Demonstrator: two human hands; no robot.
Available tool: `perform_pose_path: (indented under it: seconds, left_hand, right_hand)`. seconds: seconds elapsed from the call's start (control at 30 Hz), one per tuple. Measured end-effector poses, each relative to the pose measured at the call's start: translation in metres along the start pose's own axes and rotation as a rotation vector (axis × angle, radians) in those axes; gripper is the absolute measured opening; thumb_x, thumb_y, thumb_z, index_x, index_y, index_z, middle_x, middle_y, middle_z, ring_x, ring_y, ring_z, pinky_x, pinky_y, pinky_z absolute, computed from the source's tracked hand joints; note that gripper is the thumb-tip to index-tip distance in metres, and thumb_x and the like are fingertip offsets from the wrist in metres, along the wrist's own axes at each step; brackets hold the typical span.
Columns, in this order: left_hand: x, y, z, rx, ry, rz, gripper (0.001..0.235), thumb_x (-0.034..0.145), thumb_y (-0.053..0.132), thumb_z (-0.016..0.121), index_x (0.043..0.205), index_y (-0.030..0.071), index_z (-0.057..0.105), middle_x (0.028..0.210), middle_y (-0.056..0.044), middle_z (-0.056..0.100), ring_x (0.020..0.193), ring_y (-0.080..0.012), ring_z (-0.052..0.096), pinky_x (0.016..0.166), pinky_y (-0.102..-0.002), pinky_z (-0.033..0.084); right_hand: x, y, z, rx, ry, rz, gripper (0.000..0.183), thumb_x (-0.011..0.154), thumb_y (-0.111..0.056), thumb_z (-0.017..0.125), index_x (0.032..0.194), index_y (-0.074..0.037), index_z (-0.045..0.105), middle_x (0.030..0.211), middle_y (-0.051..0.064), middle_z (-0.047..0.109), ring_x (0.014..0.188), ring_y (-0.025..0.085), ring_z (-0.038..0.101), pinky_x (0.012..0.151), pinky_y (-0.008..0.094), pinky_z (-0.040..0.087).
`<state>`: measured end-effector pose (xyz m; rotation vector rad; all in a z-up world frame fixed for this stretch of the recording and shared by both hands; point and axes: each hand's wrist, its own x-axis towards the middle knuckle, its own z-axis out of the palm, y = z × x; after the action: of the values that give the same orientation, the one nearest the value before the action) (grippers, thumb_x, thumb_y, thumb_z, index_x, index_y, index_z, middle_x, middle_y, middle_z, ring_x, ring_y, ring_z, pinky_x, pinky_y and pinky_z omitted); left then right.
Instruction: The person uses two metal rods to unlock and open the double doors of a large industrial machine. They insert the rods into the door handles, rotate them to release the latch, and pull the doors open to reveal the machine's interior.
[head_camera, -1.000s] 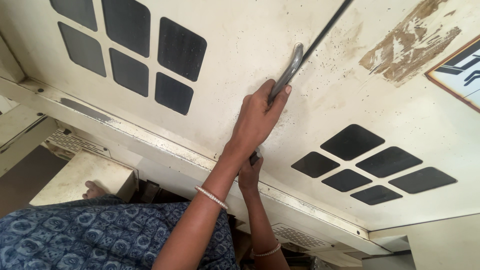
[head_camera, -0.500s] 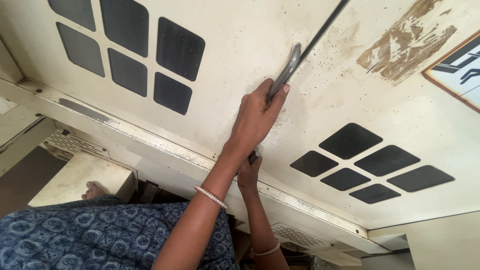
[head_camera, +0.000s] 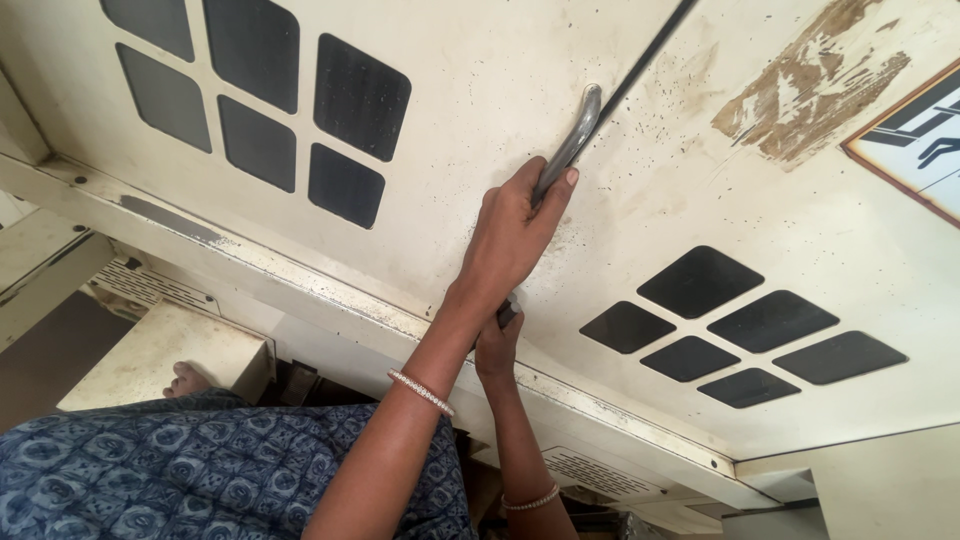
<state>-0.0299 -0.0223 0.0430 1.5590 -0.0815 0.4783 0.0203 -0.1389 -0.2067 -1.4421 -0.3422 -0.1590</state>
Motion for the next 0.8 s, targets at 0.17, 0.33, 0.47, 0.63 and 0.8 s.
perform_pose_path:
  seconds: [0.17, 0.33, 0.47, 0.63, 0.8]
  left_hand:
    - [0.0007, 0.0007, 0.0004, 0.004, -0.01, -0.03, 0.039, 0.102, 0.04, 0.056, 0.078, 0.009, 0.058, 0.049, 0.003, 0.043, 0.042, -0.0076, 0.037, 0.04, -0.031, 0.029]
    - [0.0011, 0.0001, 0.0008, 0.004, -0.007, -0.021, 0.039, 0.102, 0.041, 0.056, 0.078, 0.01, 0.058, 0.05, 0.004, 0.044, 0.041, -0.0071, 0.038, 0.039, -0.03, 0.03]
    - [0.0008, 0.0001, 0.0006, 0.002, -0.009, -0.022, 0.04, 0.102, 0.041, 0.056, 0.078, 0.009, 0.058, 0.05, 0.003, 0.044, 0.042, -0.0072, 0.038, 0.039, -0.031, 0.03]
    - [0.0004, 0.0011, -0.0003, 0.008, -0.01, -0.023, 0.04, 0.102, 0.041, 0.056, 0.078, 0.009, 0.057, 0.049, 0.003, 0.044, 0.042, -0.0071, 0.038, 0.039, -0.031, 0.03]
    - [0.0005, 0.001, -0.0001, 0.01, -0.011, -0.027, 0.04, 0.102, 0.041, 0.056, 0.077, 0.009, 0.057, 0.049, 0.003, 0.043, 0.042, -0.0072, 0.037, 0.04, -0.031, 0.03]
  right_hand:
    - [0.0003, -0.0004, -0.0002, 0.013, 0.033, 0.044, 0.023, 0.1, -0.018, 0.058, 0.113, 0.0, 0.057, 0.103, 0.006, 0.066, 0.092, 0.013, 0.061, 0.081, 0.03, 0.051]
    - [0.0007, -0.0016, 0.0001, 0.027, -0.005, -0.011, 0.021, 0.1, -0.017, 0.058, 0.11, 0.002, 0.06, 0.101, 0.006, 0.068, 0.09, 0.013, 0.062, 0.079, 0.03, 0.051]
    - [0.0013, 0.0008, -0.0011, 0.004, 0.006, -0.004, 0.019, 0.101, -0.016, 0.059, 0.105, 0.003, 0.061, 0.095, 0.006, 0.067, 0.085, 0.013, 0.06, 0.076, 0.03, 0.05]
    - [0.0021, 0.0049, -0.0021, 0.034, 0.002, -0.02, 0.018, 0.101, -0.016, 0.059, 0.103, 0.002, 0.062, 0.091, 0.004, 0.066, 0.082, 0.012, 0.058, 0.072, 0.03, 0.048]
    - [0.002, 0.0045, -0.0019, 0.042, -0.006, -0.036, 0.018, 0.101, -0.016, 0.06, 0.104, 0.002, 0.061, 0.091, 0.004, 0.065, 0.081, 0.011, 0.058, 0.071, 0.029, 0.048]
